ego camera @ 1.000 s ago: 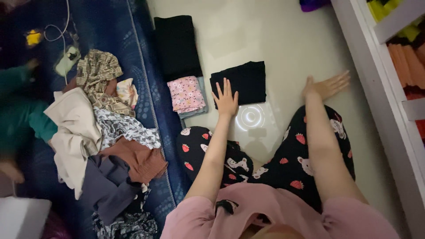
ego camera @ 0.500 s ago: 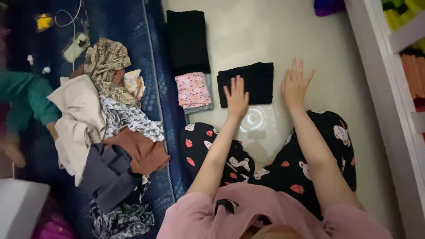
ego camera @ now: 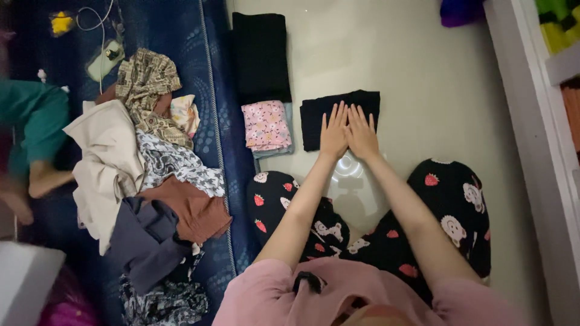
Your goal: Folding laundry while sitting on the floor.
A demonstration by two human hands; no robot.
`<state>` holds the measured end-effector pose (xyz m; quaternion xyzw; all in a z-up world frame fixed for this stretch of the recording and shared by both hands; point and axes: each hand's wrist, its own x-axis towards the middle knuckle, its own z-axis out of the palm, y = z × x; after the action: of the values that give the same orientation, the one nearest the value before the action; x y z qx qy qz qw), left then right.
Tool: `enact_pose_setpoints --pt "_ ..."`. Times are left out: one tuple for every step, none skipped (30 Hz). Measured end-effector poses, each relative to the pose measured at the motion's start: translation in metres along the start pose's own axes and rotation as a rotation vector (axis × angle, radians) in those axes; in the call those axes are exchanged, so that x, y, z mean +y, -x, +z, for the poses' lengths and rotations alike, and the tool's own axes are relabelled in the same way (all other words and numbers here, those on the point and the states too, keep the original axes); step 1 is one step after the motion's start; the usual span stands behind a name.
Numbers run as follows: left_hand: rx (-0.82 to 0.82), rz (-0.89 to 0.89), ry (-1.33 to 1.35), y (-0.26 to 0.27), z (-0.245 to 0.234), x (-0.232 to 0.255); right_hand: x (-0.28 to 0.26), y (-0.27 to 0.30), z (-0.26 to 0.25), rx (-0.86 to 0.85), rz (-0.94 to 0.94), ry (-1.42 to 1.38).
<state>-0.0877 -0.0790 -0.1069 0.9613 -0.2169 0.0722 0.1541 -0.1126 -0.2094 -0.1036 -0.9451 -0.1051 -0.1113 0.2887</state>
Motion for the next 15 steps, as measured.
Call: enact_pose_setpoints --pt "-0.025 -0.010 -0.001 0.000 -0.001 -0.002 -0.004 0.000 0.002 -0.020 0.035 0.007" --pt "-0.023 -0.012 -0.002 0.000 -0.003 -0.004 -0.008 -0.002 -0.001 -0.019 0.032 0.006" --pt "-0.003 -0.017 0.031 0.000 -0.005 -0.006 -0.011 -0.004 -0.004 -0.052 0.082 0.048" --pt "0.012 -0.021 0.067 0.003 -0.006 -0.006 -0.015 -0.003 -0.008 -0.087 0.137 0.090" --pt "0.010 -0.020 0.068 0.004 -0.005 -0.007 -0.013 -0.002 -0.009 -0.088 0.138 0.089" --pt "0.035 -0.056 0.049 0.005 -0.004 -0.008 -0.012 -0.001 -0.010 -0.091 0.183 0.101" --pt "0.060 -0.092 0.031 0.006 -0.003 -0.008 -0.011 0.001 -0.011 -0.094 0.227 0.112" --pt "0.060 -0.093 0.031 0.008 -0.005 -0.009 -0.005 0.002 -0.008 -0.095 0.227 0.112" --pt "0.066 -0.166 -0.047 0.009 -0.007 -0.010 -0.001 0.004 -0.005 -0.052 0.266 0.081" --pt "0.073 -0.241 -0.125 0.011 -0.009 -0.011 0.004 0.005 -0.003 -0.011 0.303 0.049" --pt "0.075 -0.244 -0.124 0.013 -0.010 -0.013 0.013 0.011 0.009 -0.012 0.300 0.049" --pt "0.075 -0.338 -0.107 0.011 -0.012 -0.017 0.023 0.011 0.021 0.079 0.324 0.029" --pt "0.076 -0.433 -0.089 0.009 -0.014 -0.021 0.033 0.012 0.032 0.170 0.347 0.008" --pt "0.079 -0.438 -0.091 0.009 -0.011 -0.028 0.032 0.011 0.034 0.168 0.341 0.007" --pt "0.103 -0.510 0.015 0.008 -0.008 -0.035 0.032 0.010 0.035 0.238 0.413 -0.045"
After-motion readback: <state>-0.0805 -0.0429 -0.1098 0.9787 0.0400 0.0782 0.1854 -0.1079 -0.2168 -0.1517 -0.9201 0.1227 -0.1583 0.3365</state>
